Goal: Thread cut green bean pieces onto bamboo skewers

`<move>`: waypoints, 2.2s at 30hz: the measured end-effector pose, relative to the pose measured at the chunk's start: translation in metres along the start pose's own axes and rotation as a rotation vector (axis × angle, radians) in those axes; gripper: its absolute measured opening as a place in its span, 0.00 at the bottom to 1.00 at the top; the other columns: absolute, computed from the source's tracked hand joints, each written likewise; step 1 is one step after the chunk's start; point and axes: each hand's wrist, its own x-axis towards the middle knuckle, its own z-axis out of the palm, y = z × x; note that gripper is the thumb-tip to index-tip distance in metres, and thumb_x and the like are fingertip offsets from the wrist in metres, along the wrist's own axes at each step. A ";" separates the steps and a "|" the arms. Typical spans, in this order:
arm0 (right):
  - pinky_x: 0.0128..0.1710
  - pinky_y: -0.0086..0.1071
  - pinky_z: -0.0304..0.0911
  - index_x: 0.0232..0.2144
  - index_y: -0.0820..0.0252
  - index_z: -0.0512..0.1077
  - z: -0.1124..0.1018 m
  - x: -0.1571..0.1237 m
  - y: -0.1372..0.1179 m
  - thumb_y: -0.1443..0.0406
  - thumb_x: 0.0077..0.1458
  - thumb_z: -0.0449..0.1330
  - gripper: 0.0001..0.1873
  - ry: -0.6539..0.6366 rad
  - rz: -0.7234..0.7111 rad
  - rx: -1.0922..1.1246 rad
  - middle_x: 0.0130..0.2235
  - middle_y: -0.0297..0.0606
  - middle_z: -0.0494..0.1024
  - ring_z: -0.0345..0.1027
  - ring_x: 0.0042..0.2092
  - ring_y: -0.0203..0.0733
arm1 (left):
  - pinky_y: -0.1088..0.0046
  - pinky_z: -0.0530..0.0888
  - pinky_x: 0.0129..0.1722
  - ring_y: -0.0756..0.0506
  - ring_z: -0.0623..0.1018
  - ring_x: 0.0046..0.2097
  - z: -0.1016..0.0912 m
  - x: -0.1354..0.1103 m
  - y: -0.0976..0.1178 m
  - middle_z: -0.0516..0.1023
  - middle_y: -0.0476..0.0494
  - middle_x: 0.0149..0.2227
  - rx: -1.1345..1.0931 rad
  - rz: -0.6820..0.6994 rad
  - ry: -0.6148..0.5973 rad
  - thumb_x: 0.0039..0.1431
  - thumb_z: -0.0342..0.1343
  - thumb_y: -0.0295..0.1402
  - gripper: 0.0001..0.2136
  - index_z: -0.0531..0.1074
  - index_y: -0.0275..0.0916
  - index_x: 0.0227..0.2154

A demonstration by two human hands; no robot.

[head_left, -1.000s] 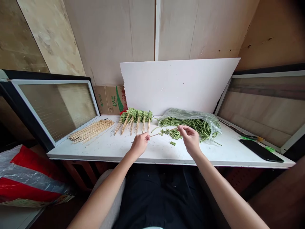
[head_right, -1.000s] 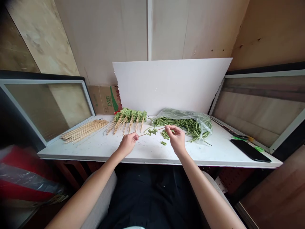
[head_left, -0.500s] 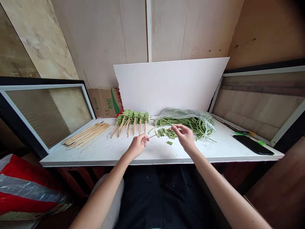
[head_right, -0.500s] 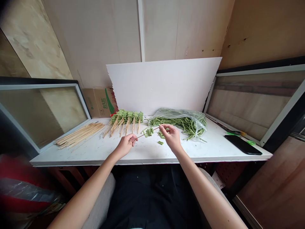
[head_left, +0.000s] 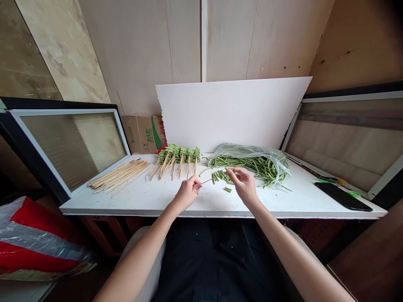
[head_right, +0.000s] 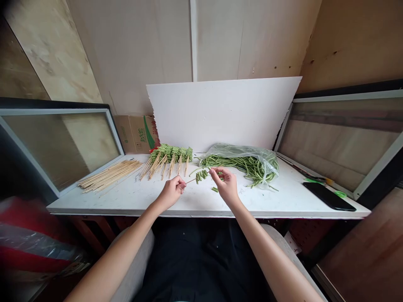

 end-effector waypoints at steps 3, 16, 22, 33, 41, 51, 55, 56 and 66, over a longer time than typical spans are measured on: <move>0.38 0.38 0.72 0.32 0.54 0.80 0.003 -0.002 -0.001 0.44 0.55 0.70 0.21 0.014 -0.026 -0.016 0.41 0.43 0.84 0.77 0.41 0.49 | 0.72 0.69 0.33 0.48 0.75 0.29 0.002 0.000 -0.002 0.75 0.50 0.25 -0.002 0.013 0.036 0.67 0.53 0.30 0.07 0.69 0.41 0.31; 0.39 0.40 0.72 0.33 0.54 0.81 0.010 -0.008 0.003 0.44 0.55 0.70 0.21 -0.035 -0.037 -0.065 0.40 0.44 0.86 0.78 0.42 0.50 | 0.72 0.69 0.33 0.47 0.75 0.28 0.004 0.000 -0.004 0.75 0.50 0.24 0.011 0.003 0.066 0.67 0.52 0.29 0.08 0.68 0.42 0.29; 0.41 0.41 0.73 0.33 0.55 0.83 0.006 -0.005 0.001 0.44 0.55 0.70 0.21 -0.063 -0.006 -0.088 0.40 0.43 0.86 0.78 0.41 0.50 | 0.72 0.69 0.32 0.47 0.77 0.28 0.002 0.001 -0.004 0.76 0.50 0.24 0.020 -0.039 0.098 0.66 0.54 0.28 0.07 0.68 0.42 0.30; 0.46 0.46 0.72 0.34 0.56 0.84 -0.040 0.011 0.054 0.35 0.61 0.56 0.35 -0.451 0.061 -0.366 0.36 0.45 0.85 0.78 0.41 0.53 | 0.71 0.71 0.33 0.45 0.79 0.31 -0.009 0.006 -0.008 0.79 0.48 0.27 0.027 -0.033 0.171 0.65 0.57 0.30 0.05 0.69 0.42 0.32; 0.47 0.42 0.67 0.40 0.55 0.85 -0.046 0.008 0.084 0.56 0.61 0.63 0.14 -0.543 -0.078 -0.746 0.36 0.45 0.82 0.73 0.42 0.52 | 0.71 0.71 0.34 0.46 0.78 0.31 -0.006 0.006 -0.010 0.79 0.48 0.28 0.012 -0.022 0.126 0.65 0.57 0.30 0.04 0.70 0.41 0.33; 0.41 0.40 0.66 0.38 0.55 0.84 -0.048 0.010 0.087 0.61 0.61 0.60 0.13 -0.549 -0.026 -0.793 0.41 0.47 0.84 0.74 0.39 0.51 | 0.71 0.71 0.34 0.46 0.78 0.31 -0.003 0.004 -0.009 0.78 0.48 0.28 0.006 0.008 0.086 0.65 0.58 0.30 0.04 0.70 0.41 0.33; 0.43 0.41 0.68 0.42 0.56 0.84 -0.044 0.008 0.082 0.57 0.60 0.64 0.14 -0.614 0.010 -0.761 0.41 0.46 0.84 0.75 0.42 0.53 | 0.71 0.72 0.33 0.47 0.78 0.31 -0.002 0.004 -0.010 0.78 0.48 0.28 0.000 0.022 0.084 0.65 0.58 0.30 0.04 0.71 0.41 0.33; 0.45 0.42 0.68 0.42 0.57 0.84 -0.043 0.008 0.079 0.56 0.59 0.65 0.15 -0.606 -0.004 -0.760 0.42 0.47 0.84 0.75 0.44 0.54 | 0.72 0.72 0.33 0.47 0.78 0.32 -0.002 0.004 -0.010 0.78 0.48 0.28 -0.003 0.023 0.086 0.65 0.58 0.30 0.04 0.71 0.41 0.33; 0.48 0.45 0.74 0.49 0.58 0.80 -0.025 0.010 0.027 0.42 0.52 0.71 0.32 -0.445 0.139 -0.109 0.47 0.48 0.85 0.78 0.49 0.57 | 0.71 0.72 0.33 0.47 0.79 0.31 -0.003 0.005 -0.007 0.78 0.48 0.29 -0.012 0.019 0.119 0.64 0.59 0.28 0.04 0.71 0.41 0.33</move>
